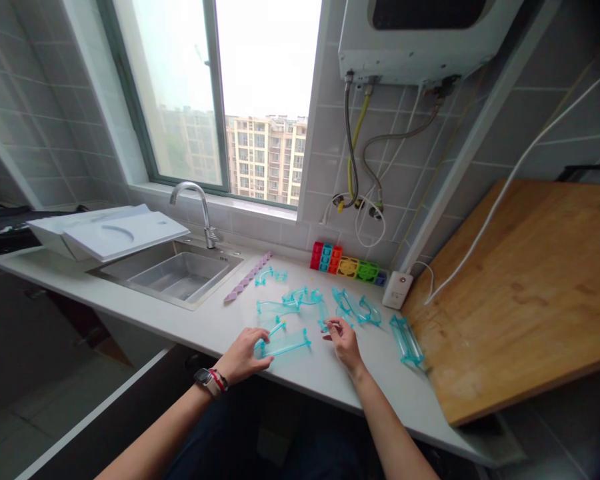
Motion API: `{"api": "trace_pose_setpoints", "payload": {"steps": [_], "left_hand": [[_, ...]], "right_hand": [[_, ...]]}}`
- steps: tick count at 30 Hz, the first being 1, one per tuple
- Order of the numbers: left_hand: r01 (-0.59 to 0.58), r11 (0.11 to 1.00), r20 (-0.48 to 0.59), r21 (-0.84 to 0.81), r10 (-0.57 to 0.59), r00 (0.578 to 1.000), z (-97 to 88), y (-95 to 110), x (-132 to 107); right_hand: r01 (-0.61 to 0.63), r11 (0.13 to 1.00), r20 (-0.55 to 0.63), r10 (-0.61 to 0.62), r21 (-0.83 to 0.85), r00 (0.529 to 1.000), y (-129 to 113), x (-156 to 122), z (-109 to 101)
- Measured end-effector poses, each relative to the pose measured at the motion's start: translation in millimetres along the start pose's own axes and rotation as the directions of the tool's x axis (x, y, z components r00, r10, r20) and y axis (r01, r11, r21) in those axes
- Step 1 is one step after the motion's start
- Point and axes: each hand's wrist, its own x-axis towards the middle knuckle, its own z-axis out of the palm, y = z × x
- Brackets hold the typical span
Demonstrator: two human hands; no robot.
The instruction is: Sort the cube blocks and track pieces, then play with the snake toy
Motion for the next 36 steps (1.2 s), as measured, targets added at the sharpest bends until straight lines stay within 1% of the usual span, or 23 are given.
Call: {"api": "trace_pose_setpoints", "payload": {"steps": [7,11,13,16,18,19,20,22,24,26,28,30,33,35,36], "left_hand": [[-0.012,1.0,-0.006,-0.027,0.012,1.0,-2.0,-1,-4],[-0.004,0.999,-0.02,-0.041,0.003,1.0,-3.0,2,-6],[0.003,0.998,-0.038,-0.061,-0.005,0.999,-3.8,5,-6],[0.043,0.992,-0.069,-0.119,-0.051,0.996,-6.3,12,-3],[0.098,0.976,-0.08,-0.195,-0.115,0.99,-8.0,18,0],[0.124,0.962,-0.079,-0.243,-0.147,0.986,-8.3,21,2],[0.144,0.946,-0.076,-0.291,-0.173,0.982,-7.9,25,5],[0.156,0.917,-0.066,-0.367,-0.193,0.979,-4.4,34,9],[0.142,0.904,-0.05,-0.403,-0.176,0.983,2.4,43,11],[0.128,0.903,-0.036,-0.41,-0.157,0.987,11.2,51,13],[0.134,0.906,-0.035,-0.402,-0.161,0.986,19.9,56,13],[0.134,0.917,-0.06,-0.376,-0.168,0.984,27.6,56,13],[0.07,0.948,-0.122,-0.31,-0.113,0.986,37.0,52,13],[0.039,0.956,-0.14,-0.291,-0.083,0.987,42.6,48,15],[0.046,0.953,-0.138,-0.298,-0.091,0.986,45.2,46,16]], "right_hand": [[0.043,0.974,-0.081,-0.062,-0.222,0.995,7,-2,2],[0.096,0.914,-0.022,-0.114,-0.393,0.993,7,-3,4],[0.115,0.91,-0.025,-0.136,-0.398,0.99,3,-2,2],[0.086,0.958,-0.08,-0.112,-0.272,0.99,-7,-2,-2],[0.022,0.994,-0.083,-0.031,-0.109,0.996,-15,-5,-1],[-0.021,1.0,-0.062,0.021,0.0,0.998,-18,-8,1],[-0.069,0.991,-0.022,0.072,0.119,0.997,-22,-12,6],[-0.159,0.932,0.083,0.139,0.327,0.987,-27,-21,20],[-0.21,0.872,0.153,0.157,0.443,0.976,-33,-31,37],[-0.225,0.837,0.14,0.178,0.499,0.974,-38,-39,52],[-0.219,0.809,0.075,0.213,0.546,0.974,-42,-44,62],[-0.207,0.784,0.013,0.246,0.585,0.969,-45,-47,66],[-0.208,0.766,-0.05,0.299,0.609,0.953,-46,-48,66],[-0.238,0.748,-0.076,0.359,0.62,0.93,-45,-47,66],[-0.254,0.732,-0.088,0.393,0.632,0.915,-44,-47,67]]}}
